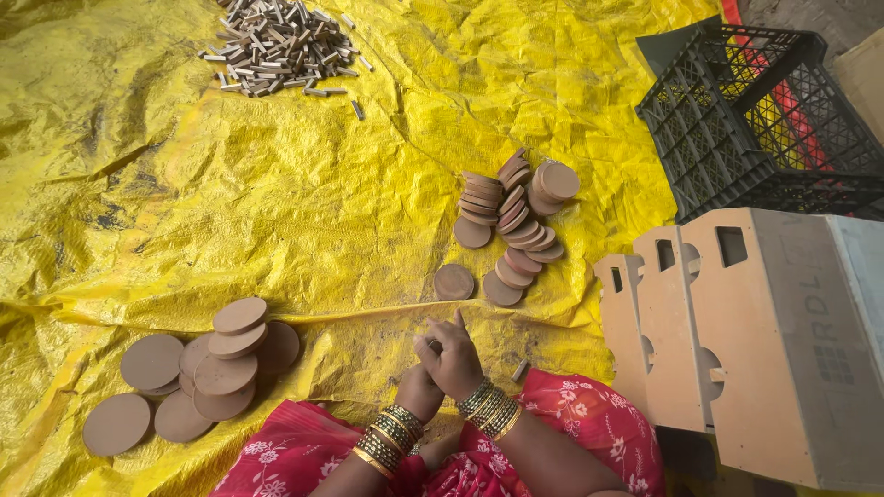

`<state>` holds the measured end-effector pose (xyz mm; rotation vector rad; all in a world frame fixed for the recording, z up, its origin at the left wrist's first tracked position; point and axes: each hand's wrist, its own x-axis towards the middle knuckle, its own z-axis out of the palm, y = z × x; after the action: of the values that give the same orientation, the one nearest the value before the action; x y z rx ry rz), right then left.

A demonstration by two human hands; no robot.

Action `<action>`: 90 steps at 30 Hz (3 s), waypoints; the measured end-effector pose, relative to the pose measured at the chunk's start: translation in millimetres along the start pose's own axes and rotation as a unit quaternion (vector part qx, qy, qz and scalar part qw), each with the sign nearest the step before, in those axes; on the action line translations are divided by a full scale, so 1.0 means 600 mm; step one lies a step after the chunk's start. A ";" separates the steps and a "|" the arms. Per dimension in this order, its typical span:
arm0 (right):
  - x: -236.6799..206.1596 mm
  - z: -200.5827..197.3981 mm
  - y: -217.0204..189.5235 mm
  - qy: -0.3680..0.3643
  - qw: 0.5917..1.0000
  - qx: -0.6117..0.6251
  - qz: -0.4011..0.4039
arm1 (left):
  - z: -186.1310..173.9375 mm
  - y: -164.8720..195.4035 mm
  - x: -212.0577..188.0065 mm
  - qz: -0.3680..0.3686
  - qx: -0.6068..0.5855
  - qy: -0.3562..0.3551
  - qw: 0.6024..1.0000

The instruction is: The person sits on a tarp-covered ground and sands round wooden discs by hand, rubbing a sanding block over each disc's surface and edges, then sets the finished disc aside and picks up the next one from a pile.

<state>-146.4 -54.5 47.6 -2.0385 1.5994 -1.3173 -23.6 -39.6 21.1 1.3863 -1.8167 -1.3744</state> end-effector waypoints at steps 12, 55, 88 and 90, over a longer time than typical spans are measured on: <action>-0.002 0.004 0.033 0.011 0.991 0.061 0.117 | 0.011 -0.021 -0.002 -0.015 -0.018 0.006 1.000; 0.024 -0.018 0.095 0.023 0.816 0.368 0.445 | -0.003 0.022 -0.023 0.125 -0.108 0.036 0.986; 0.002 0.010 0.040 0.005 0.979 0.116 0.167 | 0.018 -0.019 -0.010 0.039 -0.099 0.018 0.994; -0.001 0.007 0.002 0.002 1.000 -0.025 0.002 | 0.021 -0.025 -0.009 0.026 -0.062 0.004 0.998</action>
<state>-144.2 -55.8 44.3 -2.0609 1.6548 -1.2929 -25.2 -29.1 4.0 1.2710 -1.7182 -1.4272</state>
